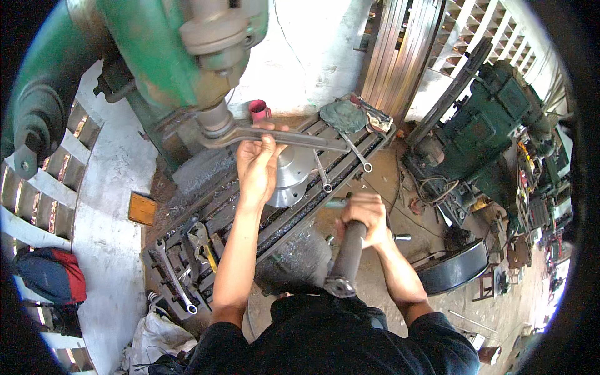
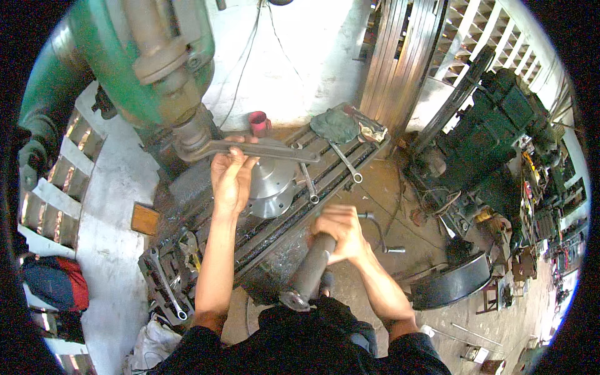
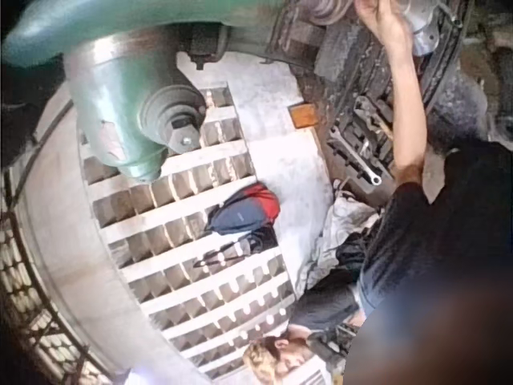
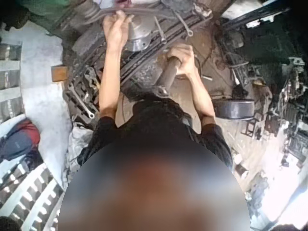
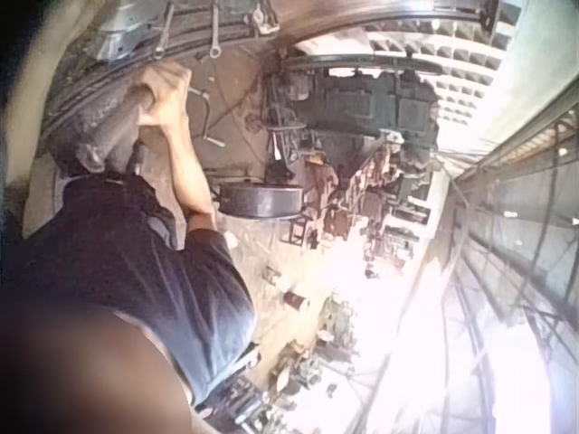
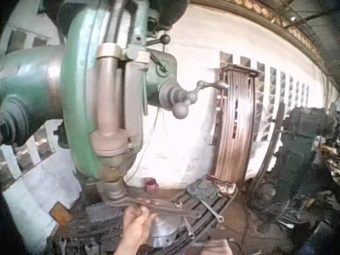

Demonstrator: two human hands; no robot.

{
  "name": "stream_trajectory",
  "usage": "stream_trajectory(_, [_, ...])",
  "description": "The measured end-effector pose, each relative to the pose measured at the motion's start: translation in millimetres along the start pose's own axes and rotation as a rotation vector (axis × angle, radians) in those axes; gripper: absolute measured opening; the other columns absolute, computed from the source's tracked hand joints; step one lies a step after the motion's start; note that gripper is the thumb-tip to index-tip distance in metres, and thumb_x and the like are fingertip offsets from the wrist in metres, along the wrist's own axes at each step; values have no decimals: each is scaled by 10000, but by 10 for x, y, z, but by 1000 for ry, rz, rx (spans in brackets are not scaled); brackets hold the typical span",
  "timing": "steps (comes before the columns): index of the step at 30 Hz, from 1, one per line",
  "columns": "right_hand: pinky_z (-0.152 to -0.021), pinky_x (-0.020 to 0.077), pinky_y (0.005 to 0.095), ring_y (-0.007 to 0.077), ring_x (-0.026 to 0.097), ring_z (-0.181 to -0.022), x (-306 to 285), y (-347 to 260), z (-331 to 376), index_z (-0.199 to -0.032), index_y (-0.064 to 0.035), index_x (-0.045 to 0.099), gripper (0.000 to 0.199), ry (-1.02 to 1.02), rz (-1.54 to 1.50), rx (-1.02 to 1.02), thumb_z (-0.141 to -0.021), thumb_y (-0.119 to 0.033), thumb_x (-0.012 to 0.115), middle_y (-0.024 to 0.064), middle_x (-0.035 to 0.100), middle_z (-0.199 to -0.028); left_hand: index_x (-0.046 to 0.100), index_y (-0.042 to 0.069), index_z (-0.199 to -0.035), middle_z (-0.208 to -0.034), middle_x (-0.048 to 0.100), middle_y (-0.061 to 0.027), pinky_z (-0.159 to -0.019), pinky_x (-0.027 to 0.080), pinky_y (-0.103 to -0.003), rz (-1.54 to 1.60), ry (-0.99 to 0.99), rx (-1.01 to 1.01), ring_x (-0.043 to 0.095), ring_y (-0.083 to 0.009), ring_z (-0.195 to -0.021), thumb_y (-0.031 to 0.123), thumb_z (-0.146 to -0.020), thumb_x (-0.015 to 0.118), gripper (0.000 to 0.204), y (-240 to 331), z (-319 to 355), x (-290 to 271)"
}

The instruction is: The person operates a drill press in a workshop, adjusting the chuck and workpiece, then using handwheels to position the spindle and table. They repeatedly engage the drill and make fine adjustments while metal shavings accumulate on the workpiece.

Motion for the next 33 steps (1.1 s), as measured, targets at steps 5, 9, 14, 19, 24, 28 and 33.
stream_trajectory(5, [-487,419,296,132,524,-504,21,672,-56,-629,-49,553,115,260,-226,820,-664,-66,661,91,537,-548,540,45,-1119,-1086,620,-115,-910,471,-385,-85,87,-28,581,-201,-1038,244,-905,623,304,-71,-22,40])
stream_trajectory(9, [-447,401,310,173,505,-445,-87,833,-162,-595,-78,538,143,333,-263,-110,-641,-71,674,48,515,-500,557,43,-1096,-1096,617,-124,-916,476,-391,-166,149,54,586,-202,-1023,234,-907,622,276,-103,-156,77])
stream_trajectory(14, [-517,457,359,208,553,-520,34,1310,-444,-692,29,591,253,148,-93,672,-632,-178,723,129,575,-574,571,45,-1075,-1117,607,-145,-904,491,-414,-253,235,92,584,-220,-1035,220,-920,604,235,-187,-244,149])
stream_trajectory(19, [-504,404,286,197,523,-499,-225,1208,-428,-598,-48,488,196,166,-229,49,-570,-50,682,63,494,-538,550,12,-1080,-1111,608,-169,-937,492,-446,-250,329,237,592,-252,-1042,182,-937,573,223,-250,-479,185])
stream_trajectory(24, [-498,419,284,189,557,-507,-407,1103,-276,-587,-38,527,157,134,-251,132,-576,-9,681,67,551,-567,527,4,-1113,-1105,612,-166,-900,503,-418,-380,450,53,596,-224,-1033,193,-963,531,241,-255,-252,203])
stream_trajectory(28, [-512,441,283,182,566,-507,-494,968,-57,-599,-37,546,208,161,-397,217,-608,-127,733,70,569,-572,535,11,-1121,-1043,639,-168,-855,522,-377,-106,187,62,625,-236,-993,203,-958,537,252,-32,114,171])
stream_trajectory(33, [-534,454,276,168,559,-494,-499,727,220,-590,-43,539,241,81,-364,288,-591,-166,746,46,567,-554,527,-1,-1126,-1054,631,-168,-854,523,-396,-50,21,-86,625,-257,-1007,212,-948,548,278,225,165,0])
Point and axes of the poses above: each hand's wrist, its own z-axis away from the middle knuckle, its own x-axis out of the palm, y = z × x, the point moved 2 cm from there along -z, towards the middle knuckle
